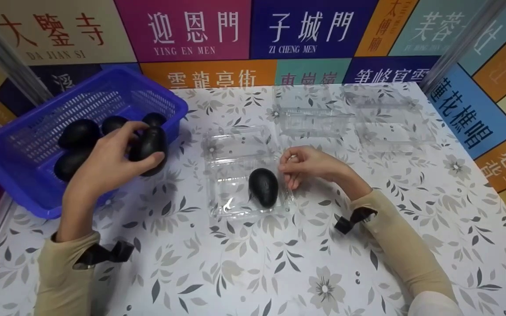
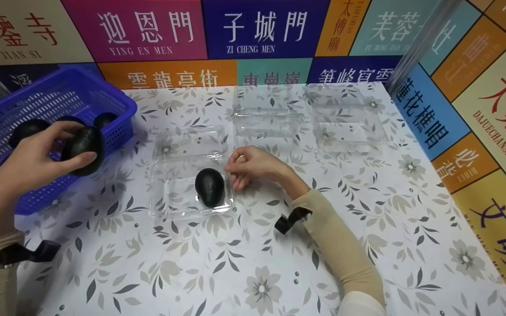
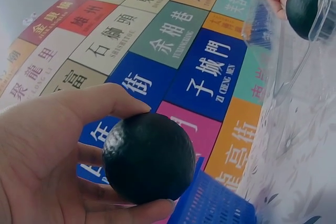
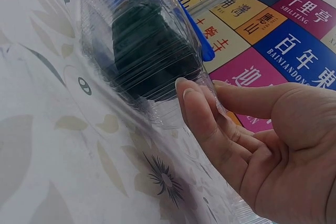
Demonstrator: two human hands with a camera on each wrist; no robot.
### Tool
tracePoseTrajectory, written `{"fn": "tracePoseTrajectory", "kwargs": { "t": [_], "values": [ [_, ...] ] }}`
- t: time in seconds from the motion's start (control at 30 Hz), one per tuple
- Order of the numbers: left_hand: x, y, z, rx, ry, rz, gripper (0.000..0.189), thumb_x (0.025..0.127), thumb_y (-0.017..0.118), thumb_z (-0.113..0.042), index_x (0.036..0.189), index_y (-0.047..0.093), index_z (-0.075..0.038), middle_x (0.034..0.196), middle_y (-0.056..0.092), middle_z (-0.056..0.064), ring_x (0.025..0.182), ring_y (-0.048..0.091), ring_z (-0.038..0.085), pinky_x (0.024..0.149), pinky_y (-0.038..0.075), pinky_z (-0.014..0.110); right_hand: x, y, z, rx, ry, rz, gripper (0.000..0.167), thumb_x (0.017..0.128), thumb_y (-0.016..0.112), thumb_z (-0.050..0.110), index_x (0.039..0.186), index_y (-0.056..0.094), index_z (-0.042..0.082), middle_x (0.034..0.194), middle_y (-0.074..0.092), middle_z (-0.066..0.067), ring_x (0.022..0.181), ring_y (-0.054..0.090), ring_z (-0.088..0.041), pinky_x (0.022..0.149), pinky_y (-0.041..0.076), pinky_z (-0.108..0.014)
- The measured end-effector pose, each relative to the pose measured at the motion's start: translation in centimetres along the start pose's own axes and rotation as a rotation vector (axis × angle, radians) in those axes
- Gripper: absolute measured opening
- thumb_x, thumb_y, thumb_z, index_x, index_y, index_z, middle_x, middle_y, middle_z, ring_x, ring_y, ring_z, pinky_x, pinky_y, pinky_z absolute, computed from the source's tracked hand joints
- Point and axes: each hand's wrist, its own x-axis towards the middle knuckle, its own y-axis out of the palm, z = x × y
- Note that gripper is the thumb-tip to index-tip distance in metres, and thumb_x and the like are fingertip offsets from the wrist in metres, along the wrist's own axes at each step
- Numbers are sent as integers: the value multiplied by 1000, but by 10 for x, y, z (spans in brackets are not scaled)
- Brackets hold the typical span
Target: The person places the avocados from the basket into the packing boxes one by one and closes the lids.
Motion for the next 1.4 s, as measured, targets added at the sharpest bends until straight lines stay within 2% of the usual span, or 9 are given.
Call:
{"fn": "tracePoseTrajectory", "kwargs": {
  "t": [0.2, 0.4, 0.57, 0.87, 1.1, 1.4],
  "values": [
    [2, 8, -4, -8, 8, 18, 69, 90, 74, -45, 141, 48, -6, 131, 57, 26, 116, 57, 40, 93, 47, 59, 1, 0, 1, 3, 6, -2, 19, 99, 66, 12, 105, 55, -2, 78, 69, -14, 64, 69, -21, 62, 60, -35],
    [5, 20, -10, -9, 35, 54, 68, 91, 73, -45, 141, 48, -7, 127, 58, 26, 112, 57, 40, 89, 50, 57, 0, 0, 0, 5, 15, -10, 18, 99, 65, 11, 105, 55, -2, 78, 69, -14, 64, 69, -21, 63, 61, -35],
    [8, 30, -16, -13, 25, 81, 67, 90, 74, -41, 141, 48, -6, 127, 57, 26, 113, 57, 39, 89, 50, 57, 0, 1, 0, 3, 15, -12, 19, 99, 66, 12, 106, 55, -2, 79, 69, -14, 64, 69, -21, 63, 61, -35],
    [11, 50, -24, -25, 31, 64, 64, 89, 75, -44, 136, 51, -7, 117, 61, 23, 102, 61, 36, 83, 53, 52, 0, 1, 0, 14, 5, -2, 18, 100, 65, 12, 105, 55, -2, 78, 68, -14, 64, 69, -21, 63, 61, -35],
    [11, 61, -28, -34, 19, 74, 68, 88, 75, -48, 136, 51, -7, 117, 61, 22, 101, 62, 35, 80, 55, 51, 1, 0, -2, 34, 4, 9, 15, 100, 64, 9, 103, 54, -2, 77, 69, -14, 63, 69, -21, 62, 61, -34],
    [11, 74, -34, -59, 56, 66, 63, 86, 77, -47, 130, 55, -7, 112, 64, 20, 94, 65, 32, 74, 57, 46, 2, 0, -2, 21, 2, 3, 16, 100, 65, 10, 103, 55, -2, 77, 68, -14, 64, 70, -21, 62, 61, -36]
  ]
}}
